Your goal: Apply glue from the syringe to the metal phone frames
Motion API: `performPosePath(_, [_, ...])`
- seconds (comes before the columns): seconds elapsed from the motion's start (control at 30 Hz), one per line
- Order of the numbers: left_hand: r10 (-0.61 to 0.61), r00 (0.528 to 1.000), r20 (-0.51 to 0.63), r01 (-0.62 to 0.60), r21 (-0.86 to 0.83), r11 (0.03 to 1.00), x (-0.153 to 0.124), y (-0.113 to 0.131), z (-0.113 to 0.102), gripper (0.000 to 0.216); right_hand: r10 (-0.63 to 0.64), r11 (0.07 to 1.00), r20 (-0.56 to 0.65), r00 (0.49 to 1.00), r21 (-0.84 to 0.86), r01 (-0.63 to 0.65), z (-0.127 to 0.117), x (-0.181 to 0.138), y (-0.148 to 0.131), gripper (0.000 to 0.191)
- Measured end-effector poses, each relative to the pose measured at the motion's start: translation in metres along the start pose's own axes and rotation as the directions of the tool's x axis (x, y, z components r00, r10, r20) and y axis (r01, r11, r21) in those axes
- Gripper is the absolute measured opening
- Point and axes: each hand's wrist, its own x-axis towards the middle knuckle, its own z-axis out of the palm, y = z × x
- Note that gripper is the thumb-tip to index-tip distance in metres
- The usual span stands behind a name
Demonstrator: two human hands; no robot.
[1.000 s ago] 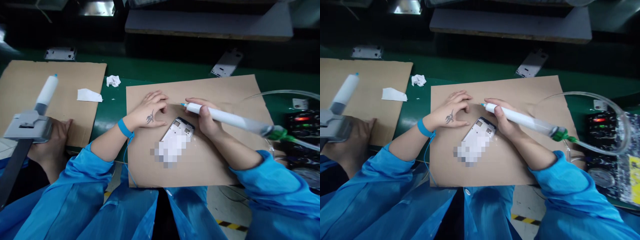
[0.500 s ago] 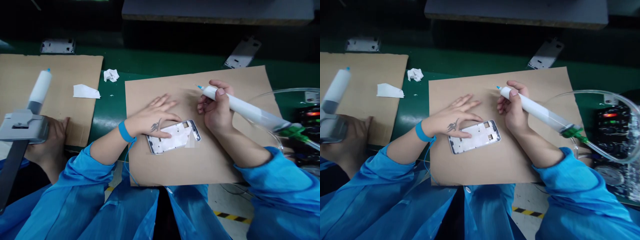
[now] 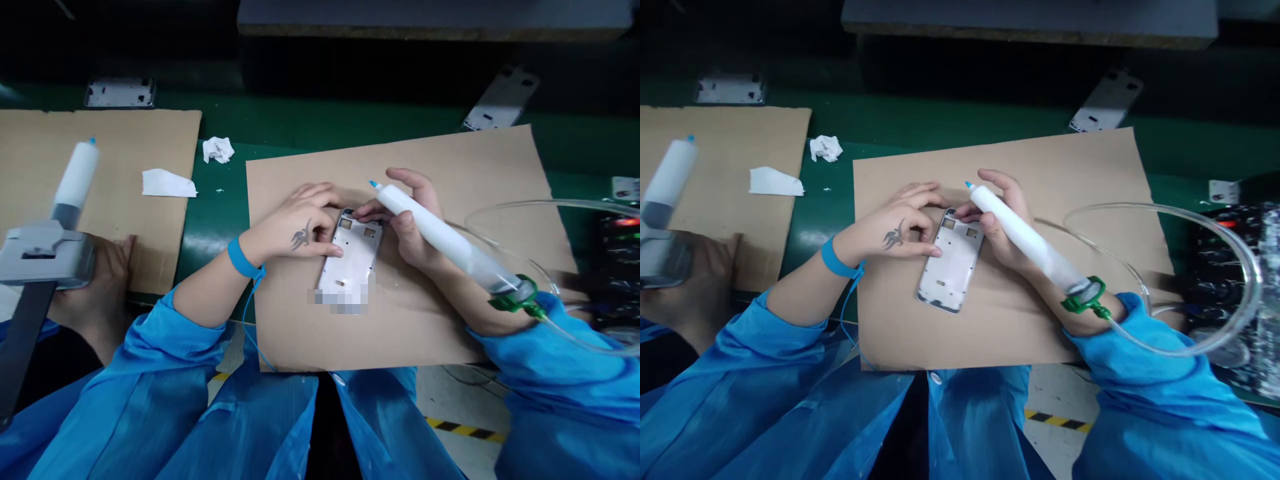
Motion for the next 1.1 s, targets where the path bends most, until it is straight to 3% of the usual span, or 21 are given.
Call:
performPosePath(0.13, [-0.051,0.990,-0.135,0.050,-0.010,0.999,0.005,-0.002,0.014,0.074,0.082,0.993,0.037,0.996,0.080,-0.085,-0.002,0.003,0.003,0.072])
performPosePath(0.23, [-0.075,0.990,-0.118,0.081,0.044,0.996,0.006,-0.001,0.024,0.095,0.100,0.991,0.001,0.995,0.087,-0.100,-0.004,0.008,0.003,0.077])
performPosePath(0.3, [-0.071,0.993,-0.091,0.077,0.060,0.995,0.006,-0.001,0.025,0.093,0.088,0.993,-0.070,0.994,0.081,-0.082,-0.007,0.011,0.004,0.072])
performPosePath(0.4, [-0.075,0.995,-0.072,0.079,0.041,0.996,0.003,-0.006,0.017,0.069,0.111,0.992,-0.156,0.982,0.076,-0.100,-0.011,0.011,0.003,0.054])
performPosePath(0.53, [-0.117,0.990,-0.084,0.120,0.039,0.992,0.002,-0.014,0.007,0.046,0.176,0.984,-0.076,0.981,0.004,-0.176,-0.011,0.005,-0.006,0.044])
performPosePath(0.63, [-0.110,0.989,-0.099,0.112,0.017,0.994,0.004,-0.013,0.008,0.057,0.152,0.987,0.019,0.988,-0.055,-0.150,-0.007,0.001,-0.012,0.042])
performPosePath(0.8, [-0.096,0.989,-0.113,0.094,-0.020,0.995,0.005,-0.010,0.012,0.085,0.154,0.981,-0.003,0.988,-0.115,-0.154,-0.006,0.001,-0.012,0.039])
performPosePath(1.1, [-0.100,0.992,-0.071,0.097,-0.055,0.994,0.006,-0.014,0.010,0.081,0.110,0.949,0.070,0.991,-0.303,-0.084,-0.003,0.003,-0.023,0.043])
